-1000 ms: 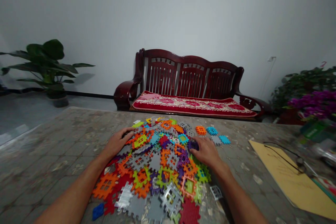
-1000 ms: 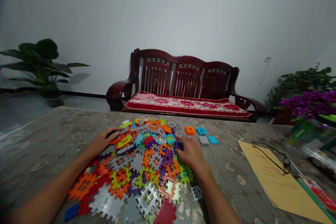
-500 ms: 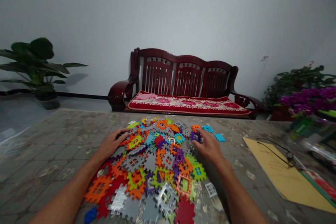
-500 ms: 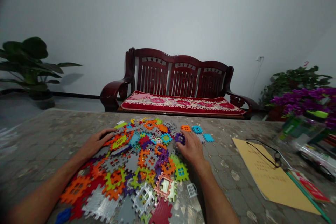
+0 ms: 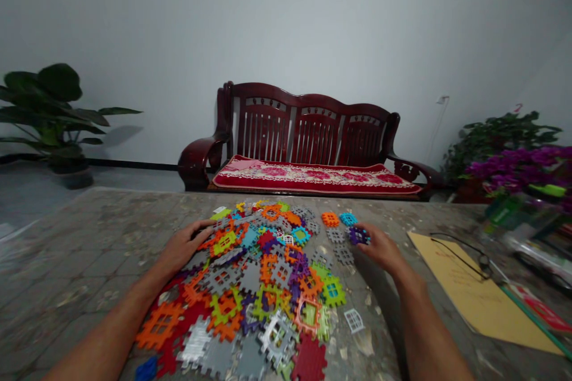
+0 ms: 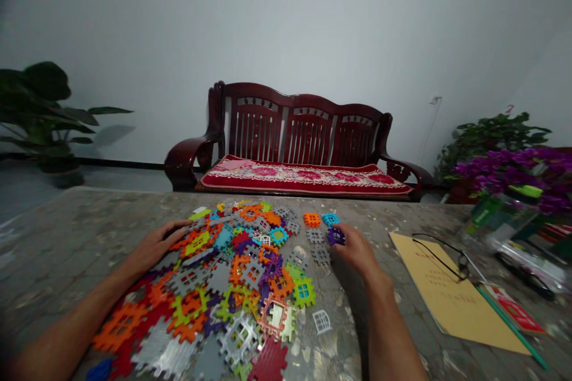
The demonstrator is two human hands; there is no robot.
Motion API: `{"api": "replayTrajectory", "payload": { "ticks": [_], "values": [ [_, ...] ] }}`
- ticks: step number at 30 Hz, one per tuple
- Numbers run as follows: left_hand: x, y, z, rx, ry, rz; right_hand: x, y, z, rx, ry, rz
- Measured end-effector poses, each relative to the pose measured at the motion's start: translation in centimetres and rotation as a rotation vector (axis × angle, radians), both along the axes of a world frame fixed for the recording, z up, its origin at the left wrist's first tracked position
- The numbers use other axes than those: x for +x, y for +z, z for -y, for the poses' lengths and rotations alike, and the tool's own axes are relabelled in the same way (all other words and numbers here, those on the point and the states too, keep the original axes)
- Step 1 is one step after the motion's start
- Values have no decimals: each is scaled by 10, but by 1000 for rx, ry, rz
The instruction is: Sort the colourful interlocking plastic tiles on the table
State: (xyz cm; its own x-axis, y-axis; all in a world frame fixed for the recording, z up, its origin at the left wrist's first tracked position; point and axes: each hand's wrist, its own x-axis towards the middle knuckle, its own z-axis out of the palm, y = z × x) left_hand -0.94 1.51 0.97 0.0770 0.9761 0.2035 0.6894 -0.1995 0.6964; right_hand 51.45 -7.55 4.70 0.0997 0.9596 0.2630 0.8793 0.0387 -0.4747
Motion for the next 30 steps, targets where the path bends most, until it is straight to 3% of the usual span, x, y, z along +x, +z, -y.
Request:
{"api": "replayTrajectory", "payload": {
  "ticks": [9,14,21,25,30],
  "values": [
    [2,3,2,-15,14,2,14,0,5,-223,37,39],
    [2,3,2,-16,7,-2,13,2,6,-204,51,37],
    [2,2,2,0,19,14,9,4,8,-316,72,-41],
    [3,6,5,-10,21,43,-11,16,7,-226,75,-6],
    [4,15,13,-35,25,105,-64,20,5,-205,276,-28]
  ]
}}
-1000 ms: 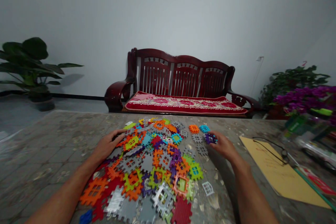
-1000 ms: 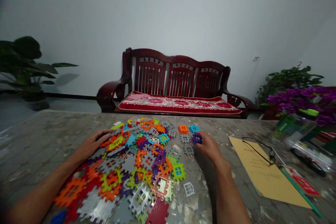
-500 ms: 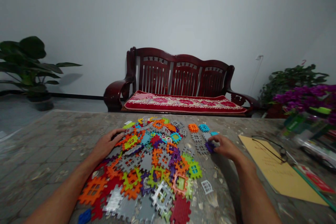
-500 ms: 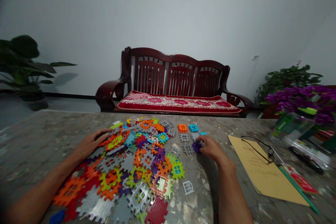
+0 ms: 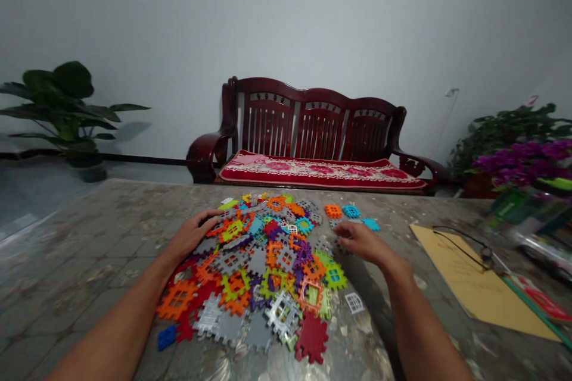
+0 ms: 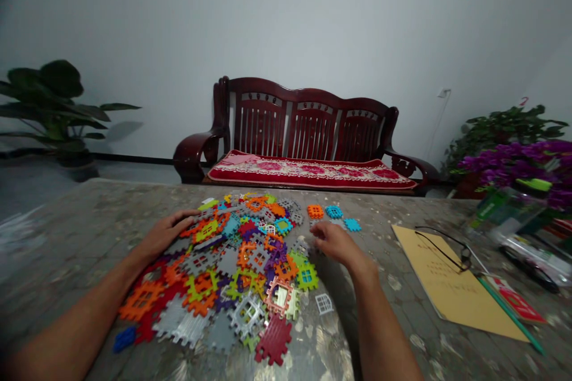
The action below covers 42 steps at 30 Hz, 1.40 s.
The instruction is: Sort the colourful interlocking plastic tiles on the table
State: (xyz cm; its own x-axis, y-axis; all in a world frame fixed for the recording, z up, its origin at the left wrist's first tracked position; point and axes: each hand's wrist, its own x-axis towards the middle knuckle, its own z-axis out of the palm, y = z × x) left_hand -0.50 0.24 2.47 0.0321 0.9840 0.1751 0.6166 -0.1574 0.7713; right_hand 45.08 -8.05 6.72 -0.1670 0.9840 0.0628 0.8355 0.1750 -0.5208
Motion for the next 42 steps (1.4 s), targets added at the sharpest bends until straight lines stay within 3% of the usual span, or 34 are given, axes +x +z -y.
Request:
{"api": "replayTrajectory", "payload": {
  "ticks": [3,6,11,16,21,28,37,42],
  "values": [
    [1,5,6,-38,18,51,-28,-7,-1,-34,99,-14],
    [2,7,10,-63,31,97,-41,-15,-1,34,93,47],
    [0,4,8,-122,-30,154,-34,-24,5,132,99,100],
    [-1,3,6,-164,-75,193,-28,-30,10,117,187,99],
    [2,5,12,-52,-3,101,-31,-25,7,60,229,137],
    [0,5,16,-47,19,83,-33,-13,2,27,308,188],
    [-3,-1,4,-24,61,-3,-36,-22,-7,105,241,165],
    [-5,-7,-3,-22,49,-50,-30,-22,-13,166,87,193]
  ]
}}
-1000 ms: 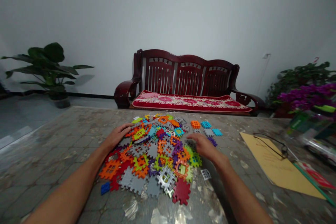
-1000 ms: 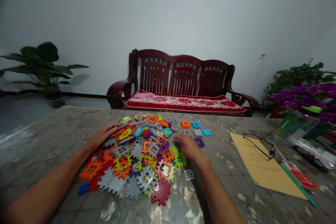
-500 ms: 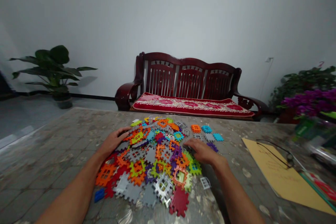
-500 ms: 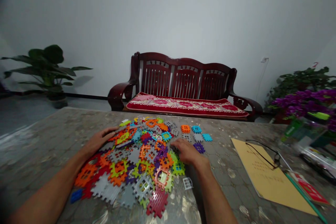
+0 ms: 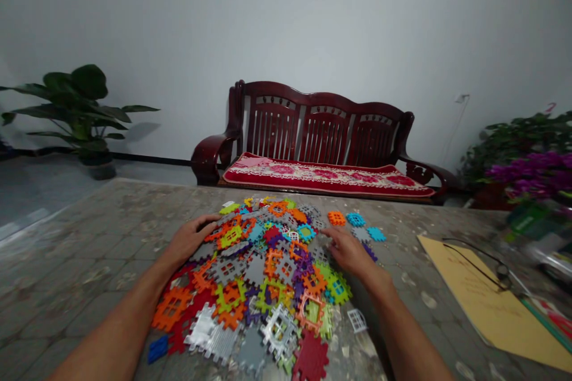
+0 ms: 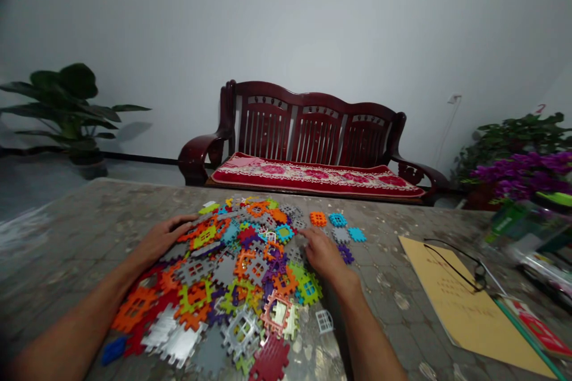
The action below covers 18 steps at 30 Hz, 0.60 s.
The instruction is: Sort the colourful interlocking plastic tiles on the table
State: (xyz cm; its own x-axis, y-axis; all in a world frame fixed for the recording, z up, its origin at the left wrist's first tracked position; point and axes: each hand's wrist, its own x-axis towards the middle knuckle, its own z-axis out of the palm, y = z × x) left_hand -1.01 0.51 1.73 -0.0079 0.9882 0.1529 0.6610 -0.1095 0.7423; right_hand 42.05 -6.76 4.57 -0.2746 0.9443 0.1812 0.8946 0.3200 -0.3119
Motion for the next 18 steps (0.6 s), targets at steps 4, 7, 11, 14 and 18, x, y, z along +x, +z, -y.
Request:
{"api": "replayTrajectory", "payload": {
  "ticks": [4,7,11,14,18],
  "values": [
    [0,-2,-2,11,1,-6,-2,9,4,-20,-79,164],
    [1,-1,-2,26,-4,-5,-9,16,10,-41,-41,267],
    [3,0,-1,22,2,-10,-16,20,11,-90,-53,278],
    [4,2,0,21,3,-8,-17,19,10,-140,-101,237],
    [5,3,1,26,-2,-4,-19,16,10,-152,-136,191]
  ]
}}
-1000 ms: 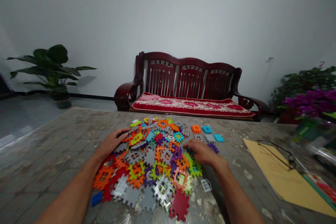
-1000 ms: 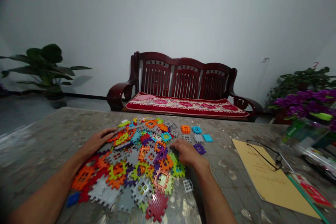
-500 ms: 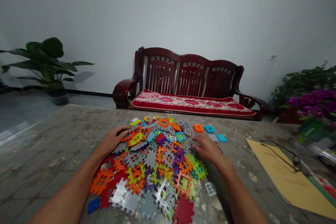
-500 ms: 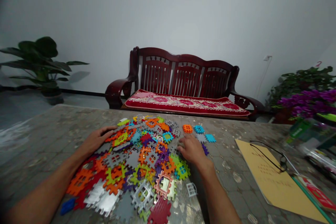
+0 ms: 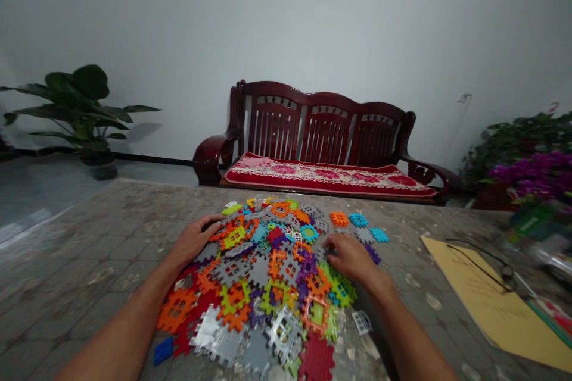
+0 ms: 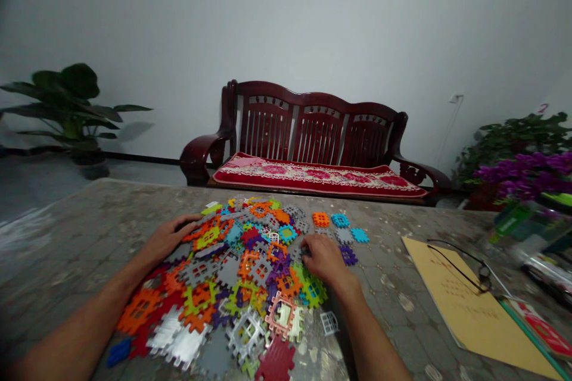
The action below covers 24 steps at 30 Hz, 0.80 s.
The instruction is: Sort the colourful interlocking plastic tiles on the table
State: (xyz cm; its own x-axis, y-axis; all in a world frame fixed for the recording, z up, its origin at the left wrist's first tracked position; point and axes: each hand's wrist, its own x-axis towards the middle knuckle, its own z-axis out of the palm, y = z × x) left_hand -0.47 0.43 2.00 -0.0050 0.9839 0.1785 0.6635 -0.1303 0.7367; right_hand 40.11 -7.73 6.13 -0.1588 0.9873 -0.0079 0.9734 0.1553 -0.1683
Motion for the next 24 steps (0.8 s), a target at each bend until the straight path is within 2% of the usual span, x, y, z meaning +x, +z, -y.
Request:
{"api": "replayTrajectory", "payload": {
  "ticks": [10,24],
  "values": [
    [-1,-3,-1,3,0,3,-7,-3,2,121,-55,111],
    [1,-5,-1,29,1,-4,-1,-6,-1,-7,-24,-6]
  ]
}}
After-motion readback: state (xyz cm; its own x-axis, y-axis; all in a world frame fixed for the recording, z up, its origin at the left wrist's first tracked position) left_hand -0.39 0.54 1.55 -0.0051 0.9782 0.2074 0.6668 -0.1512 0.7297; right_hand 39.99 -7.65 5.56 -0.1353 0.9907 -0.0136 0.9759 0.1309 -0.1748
